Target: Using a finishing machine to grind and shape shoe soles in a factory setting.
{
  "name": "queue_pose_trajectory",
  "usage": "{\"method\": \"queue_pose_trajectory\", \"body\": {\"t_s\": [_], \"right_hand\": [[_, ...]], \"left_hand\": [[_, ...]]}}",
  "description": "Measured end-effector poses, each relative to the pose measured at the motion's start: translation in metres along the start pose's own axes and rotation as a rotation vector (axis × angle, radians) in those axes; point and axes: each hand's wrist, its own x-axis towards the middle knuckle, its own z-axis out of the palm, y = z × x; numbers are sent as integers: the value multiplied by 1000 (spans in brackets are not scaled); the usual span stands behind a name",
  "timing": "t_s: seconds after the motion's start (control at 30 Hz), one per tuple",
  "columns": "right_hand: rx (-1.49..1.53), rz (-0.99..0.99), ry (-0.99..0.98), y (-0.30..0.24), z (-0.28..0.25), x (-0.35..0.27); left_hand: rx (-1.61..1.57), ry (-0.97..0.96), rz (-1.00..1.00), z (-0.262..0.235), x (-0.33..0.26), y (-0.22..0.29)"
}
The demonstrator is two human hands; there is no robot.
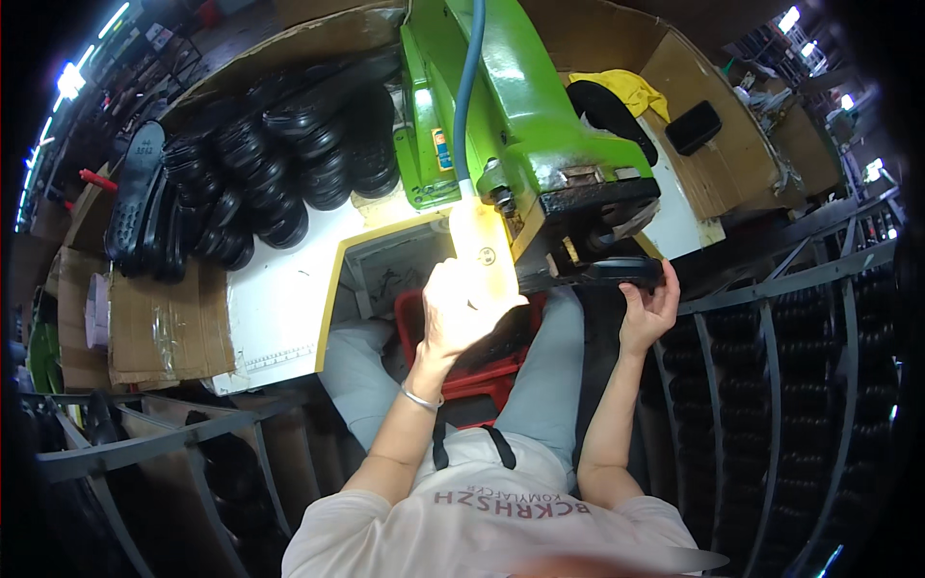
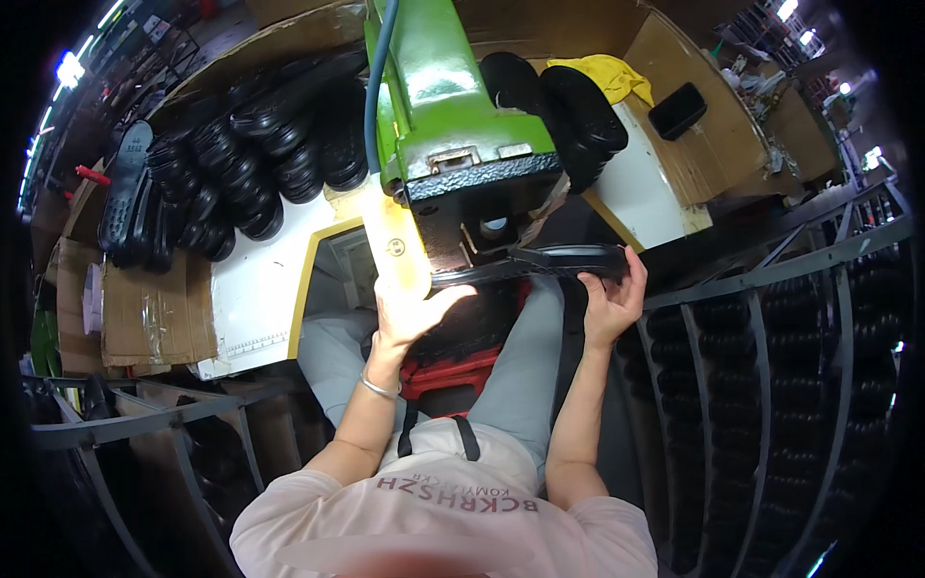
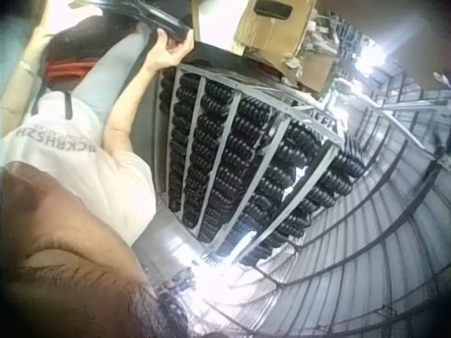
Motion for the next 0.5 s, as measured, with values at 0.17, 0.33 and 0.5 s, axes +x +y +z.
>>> {"method": "queue_pose_trajectory", "body": {"t_s": [0.17,0.33,0.5], "right_hand": [[71,2,-12,10,4,-6],[154,-43,-112,2,38,-22],[242,-57,-189,-7,69,-42]], "left_hand": [[31,25,16,-2,-2,-6],[4,48,-153,-48,-3,-3],[44,10,-367,-84,-26,-12]]}}
